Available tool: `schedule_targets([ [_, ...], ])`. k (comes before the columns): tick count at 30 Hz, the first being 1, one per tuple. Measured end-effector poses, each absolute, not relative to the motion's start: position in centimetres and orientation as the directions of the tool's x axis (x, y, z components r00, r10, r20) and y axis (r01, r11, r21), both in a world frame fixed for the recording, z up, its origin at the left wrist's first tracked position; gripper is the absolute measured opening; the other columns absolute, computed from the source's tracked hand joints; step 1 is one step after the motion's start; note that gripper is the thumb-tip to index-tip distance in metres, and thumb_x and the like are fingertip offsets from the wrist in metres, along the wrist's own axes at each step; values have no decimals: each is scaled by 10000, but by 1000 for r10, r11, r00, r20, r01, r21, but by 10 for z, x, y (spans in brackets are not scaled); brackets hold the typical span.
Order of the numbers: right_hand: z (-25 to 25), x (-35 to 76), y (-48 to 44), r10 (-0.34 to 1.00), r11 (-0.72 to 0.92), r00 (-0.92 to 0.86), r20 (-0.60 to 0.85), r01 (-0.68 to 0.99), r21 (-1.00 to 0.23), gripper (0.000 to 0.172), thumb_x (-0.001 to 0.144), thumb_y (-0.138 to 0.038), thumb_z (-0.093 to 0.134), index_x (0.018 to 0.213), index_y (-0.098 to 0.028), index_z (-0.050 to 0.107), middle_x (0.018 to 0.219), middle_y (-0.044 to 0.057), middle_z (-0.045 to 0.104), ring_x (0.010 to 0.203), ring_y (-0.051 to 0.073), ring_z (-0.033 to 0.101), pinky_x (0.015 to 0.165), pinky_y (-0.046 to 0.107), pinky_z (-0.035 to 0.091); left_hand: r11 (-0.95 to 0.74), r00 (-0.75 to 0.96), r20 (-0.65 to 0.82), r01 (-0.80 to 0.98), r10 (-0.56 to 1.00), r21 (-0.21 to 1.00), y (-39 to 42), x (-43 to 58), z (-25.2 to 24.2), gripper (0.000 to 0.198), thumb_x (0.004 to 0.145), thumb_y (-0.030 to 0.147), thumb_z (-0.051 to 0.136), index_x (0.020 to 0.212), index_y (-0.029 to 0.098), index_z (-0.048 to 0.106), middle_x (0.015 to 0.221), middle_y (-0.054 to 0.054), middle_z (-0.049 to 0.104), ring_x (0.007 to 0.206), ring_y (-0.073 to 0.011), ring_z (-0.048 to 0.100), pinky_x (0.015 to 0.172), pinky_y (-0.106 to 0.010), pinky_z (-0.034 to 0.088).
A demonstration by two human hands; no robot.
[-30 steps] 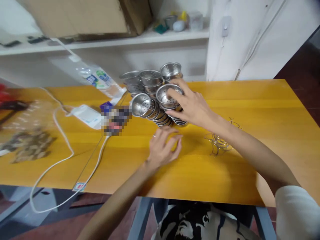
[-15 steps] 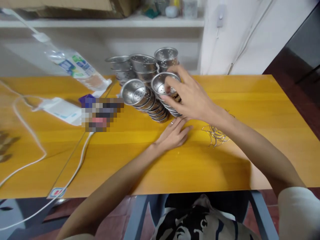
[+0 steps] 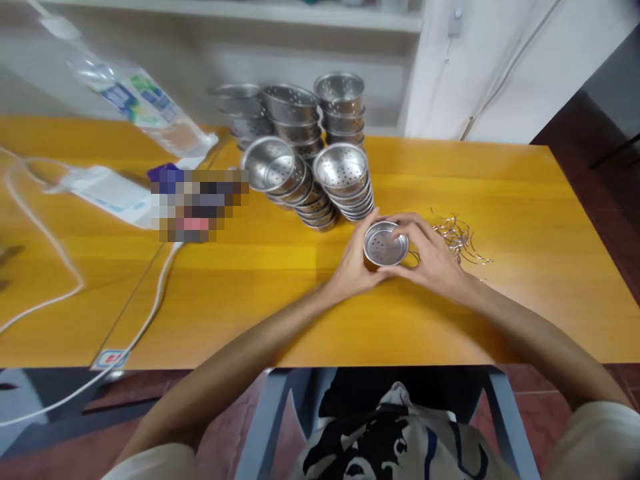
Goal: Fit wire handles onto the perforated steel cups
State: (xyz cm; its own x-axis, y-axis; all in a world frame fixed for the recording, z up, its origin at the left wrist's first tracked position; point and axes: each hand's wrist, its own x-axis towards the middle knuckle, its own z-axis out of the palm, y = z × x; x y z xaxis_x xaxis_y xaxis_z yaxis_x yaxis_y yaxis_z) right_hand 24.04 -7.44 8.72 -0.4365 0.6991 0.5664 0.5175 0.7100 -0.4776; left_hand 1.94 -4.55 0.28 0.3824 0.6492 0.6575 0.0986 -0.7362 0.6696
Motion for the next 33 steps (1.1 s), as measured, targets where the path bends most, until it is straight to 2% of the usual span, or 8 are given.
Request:
schedule_targets([
  [3, 62, 264, -67, 744, 666, -422, 518, 531, -524, 523, 1050, -530, 738, 1465, -265, 564, 1563, 177, 629, 1368, 329, 675, 1073, 532, 609, -703, 357, 623, 164, 696, 692, -41, 29, 6, 736, 912, 483, 917, 1495, 241, 539, 1433, -163, 696, 1350, -352, 705, 1165, -533, 583],
  [5, 54, 283, -56, 786, 590, -344, 514, 665, -457, 413, 1077, -478, 706, 1411, -242, 644, 1442, 166, 701, 1232, 315, 705, 996, 497, 607, -686, 332, 611, 199, 719, 700, -38, 35, 9, 614, 878, 298, 881, 1404, 223, 573, 1358, -133, 717, 1280, -318, 728, 1125, -494, 601],
  [9, 41, 298, -45, 793, 553, -477, 378, 825, -118, 134, 1059, -231, 673, 1099, -185, 792, 1051, 116, 787, 1032, 302, 670, 885, 429, 519, -669, 336, 588, 220, 736, 710, -35, 40, 11, 774, 737, 185, 819, 1462, 219, 548, 1415, -129, 689, 1311, -329, 704, 1158, -503, 580],
  [12, 35, 288, -47, 751, 602, -596, 284, 795, 77, 170, 1054, -118, 653, 988, -168, 802, 990, 109, 785, 964, 264, 644, 831, 386, 449, -579, 322, 503, 212, 802, 788, -37, 37, 7, 905, 741, 232, 841, 1568, 231, 474, 1516, -145, 632, 1360, -339, 671, 1190, -514, 558],
  [16, 33, 277, -51, 698, 622, -658, 283, 752, 217, 132, 1054, -98, 693, 1003, -140, 807, 975, 104, 776, 945, 251, 641, 812, 382, 419, -461, 306, 420, 74, 854, 884, -38, 32, -1, 905, 784, 359, 919, 1555, 252, 457, 1523, -147, 596, 1346, -323, 668, 1181, -503, 564],
  [22, 40, 277, -53, 694, 634, -671, 259, 741, 222, 136, 1067, -109, 696, 1047, -156, 822, 1022, 96, 777, 997, 244, 653, 796, 377, 419, -353, 322, 359, -79, 876, 932, -37, 29, -4, 901, 803, 492, 979, 1516, 268, 475, 1525, -150, 566, 1327, -315, 672, 1114, -463, 604],
  [28, 47, 270, -55, 717, 632, -678, 162, 731, 258, 146, 1074, -107, 685, 1051, -134, 827, 1000, 109, 771, 1012, 258, 672, 745, 385, 415, -307, 344, 328, -116, 880, 945, -39, 28, -1, 907, 792, 475, 995, 1511, 279, 479, 1545, -142, 536, 1336, -318, 649, 1109, -450, 591],
  [33, 53, 267, -56, 740, 618, -661, 123, 741, 263, 167, 1070, -77, 663, 1082, -123, 823, 1112, 153, 789, 1070, 274, 670, 687, 371, 390, -282, 359, 314, -140, 879, 949, -40, 29, 1, 900, 794, 462, 990, 1508, 279, 473, 1541, -137, 524, 1354, -322, 625, 1137, -463, 564],
])
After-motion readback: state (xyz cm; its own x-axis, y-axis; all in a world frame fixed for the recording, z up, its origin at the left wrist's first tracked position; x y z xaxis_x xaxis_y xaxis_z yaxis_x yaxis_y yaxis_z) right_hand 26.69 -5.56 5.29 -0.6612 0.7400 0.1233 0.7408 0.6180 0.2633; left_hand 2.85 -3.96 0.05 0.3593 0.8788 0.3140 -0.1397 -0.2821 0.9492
